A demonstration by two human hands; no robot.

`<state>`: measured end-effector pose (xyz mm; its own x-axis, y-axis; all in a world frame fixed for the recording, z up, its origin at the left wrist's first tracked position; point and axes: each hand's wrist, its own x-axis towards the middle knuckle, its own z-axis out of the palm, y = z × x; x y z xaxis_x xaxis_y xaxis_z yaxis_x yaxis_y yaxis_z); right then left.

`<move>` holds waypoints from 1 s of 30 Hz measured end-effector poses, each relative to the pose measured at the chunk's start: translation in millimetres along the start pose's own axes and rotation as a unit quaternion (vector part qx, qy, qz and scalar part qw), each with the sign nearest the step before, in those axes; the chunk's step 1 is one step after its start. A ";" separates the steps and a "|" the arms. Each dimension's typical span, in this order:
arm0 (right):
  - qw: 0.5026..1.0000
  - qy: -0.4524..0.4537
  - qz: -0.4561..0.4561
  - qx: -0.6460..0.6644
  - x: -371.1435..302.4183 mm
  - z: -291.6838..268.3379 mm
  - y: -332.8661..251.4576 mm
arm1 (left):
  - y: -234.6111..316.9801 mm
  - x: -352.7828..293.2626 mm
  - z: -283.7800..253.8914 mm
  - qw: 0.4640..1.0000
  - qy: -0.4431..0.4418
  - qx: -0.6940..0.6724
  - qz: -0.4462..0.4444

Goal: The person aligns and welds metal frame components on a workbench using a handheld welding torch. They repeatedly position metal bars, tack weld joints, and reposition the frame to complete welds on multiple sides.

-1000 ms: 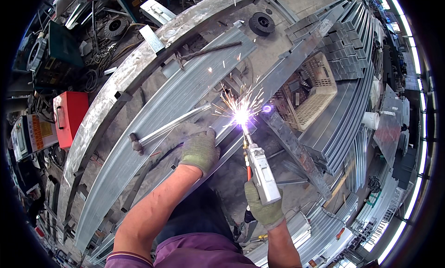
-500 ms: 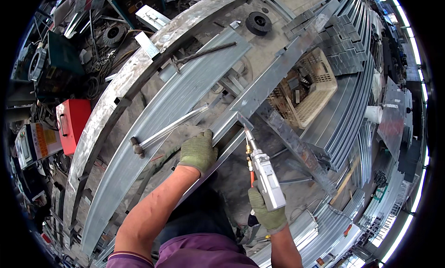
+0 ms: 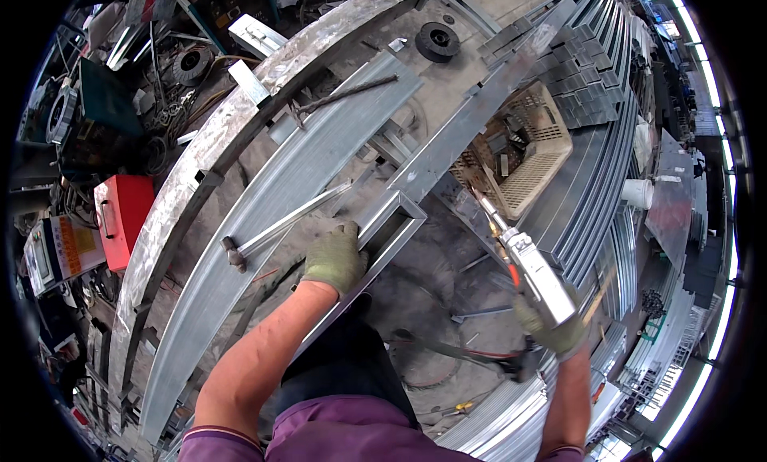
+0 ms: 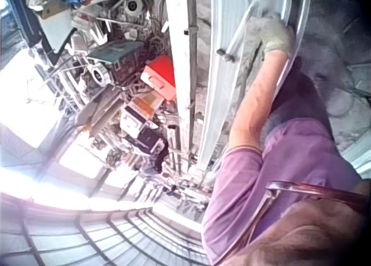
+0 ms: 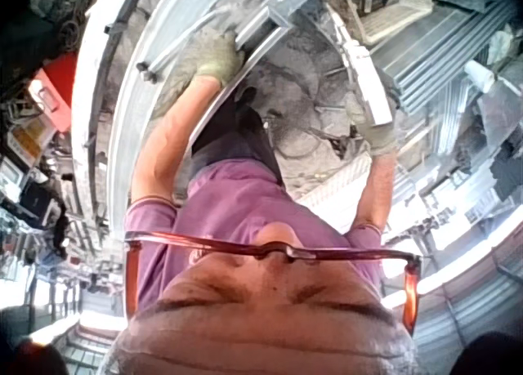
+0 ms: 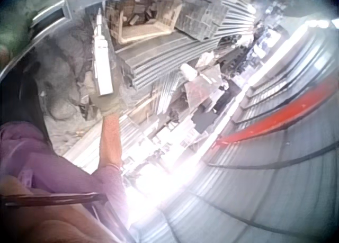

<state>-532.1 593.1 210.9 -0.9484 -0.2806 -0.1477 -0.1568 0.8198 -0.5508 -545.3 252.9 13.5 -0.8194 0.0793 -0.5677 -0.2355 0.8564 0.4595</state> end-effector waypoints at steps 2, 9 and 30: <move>0.995 -0.064 -0.034 -0.074 9.2 -37.3 4.7 | 2.6 1.3 -2.7 1.000 -0.014 -0.002 -0.003; 0.938 -0.118 -0.142 -0.293 47.3 -122.1 -27.9 | 13.1 -44.1 4.0 0.964 0.223 -0.048 0.135; 0.914 -0.225 -0.301 0.155 158.6 -58.9 173.5 | 69.8 -27.5 96.7 0.949 0.272 0.093 -0.129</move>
<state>-726.0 720.2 140.3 -0.4962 -0.8678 -0.0259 -0.4600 0.2881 -0.8399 -488.6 359.8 -4.9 -0.9076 -0.3770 -0.1849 -0.4099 0.8909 0.1956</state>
